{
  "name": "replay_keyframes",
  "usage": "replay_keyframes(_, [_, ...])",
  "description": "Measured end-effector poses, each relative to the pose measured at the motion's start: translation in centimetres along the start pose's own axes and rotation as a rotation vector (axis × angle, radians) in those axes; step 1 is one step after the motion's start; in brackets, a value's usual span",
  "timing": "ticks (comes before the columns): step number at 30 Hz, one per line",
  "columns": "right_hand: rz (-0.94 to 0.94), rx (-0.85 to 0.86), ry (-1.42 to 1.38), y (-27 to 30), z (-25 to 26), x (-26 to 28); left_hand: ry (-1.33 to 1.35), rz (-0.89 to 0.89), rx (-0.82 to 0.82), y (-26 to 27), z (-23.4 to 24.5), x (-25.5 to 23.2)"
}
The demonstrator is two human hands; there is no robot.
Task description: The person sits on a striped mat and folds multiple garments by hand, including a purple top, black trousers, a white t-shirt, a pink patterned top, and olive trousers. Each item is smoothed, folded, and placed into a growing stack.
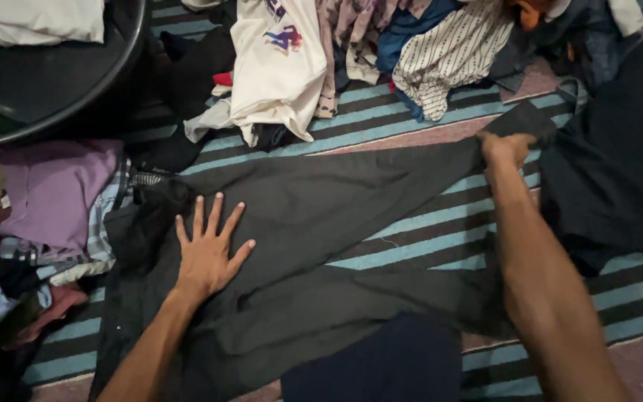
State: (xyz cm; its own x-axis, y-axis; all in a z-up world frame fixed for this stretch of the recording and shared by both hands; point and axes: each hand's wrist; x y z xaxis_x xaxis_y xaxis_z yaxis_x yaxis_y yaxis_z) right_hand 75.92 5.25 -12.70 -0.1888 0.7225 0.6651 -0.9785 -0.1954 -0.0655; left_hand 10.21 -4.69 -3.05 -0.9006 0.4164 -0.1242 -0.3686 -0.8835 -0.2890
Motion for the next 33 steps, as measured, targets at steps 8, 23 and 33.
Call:
replay_keyframes(8, [-0.371,0.231,-1.302,-1.7,4.2,-4.0,0.022,0.049,0.071,-0.6,-0.1,-0.1])
replay_keyframes(23, [-0.737,0.696,-1.144,-5.1,8.3,-5.6,-0.022,0.013,0.019,0.0,-0.6,0.3])
replay_keyframes(33, [-0.535,0.387,-0.599,-3.9,12.8,-8.9,0.022,0.027,-0.035,0.2,-0.9,0.6])
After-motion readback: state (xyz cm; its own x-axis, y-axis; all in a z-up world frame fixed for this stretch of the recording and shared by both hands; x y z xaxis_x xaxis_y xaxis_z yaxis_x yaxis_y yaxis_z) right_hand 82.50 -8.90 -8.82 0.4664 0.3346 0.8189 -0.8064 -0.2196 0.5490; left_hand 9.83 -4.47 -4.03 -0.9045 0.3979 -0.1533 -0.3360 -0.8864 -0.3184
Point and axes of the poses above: each hand's wrist, its own y-axis away from the middle knuckle, its own z-axis out of the back of the hand, x = y × z, and after that the axes turned 13 degrees about -x, right-handed
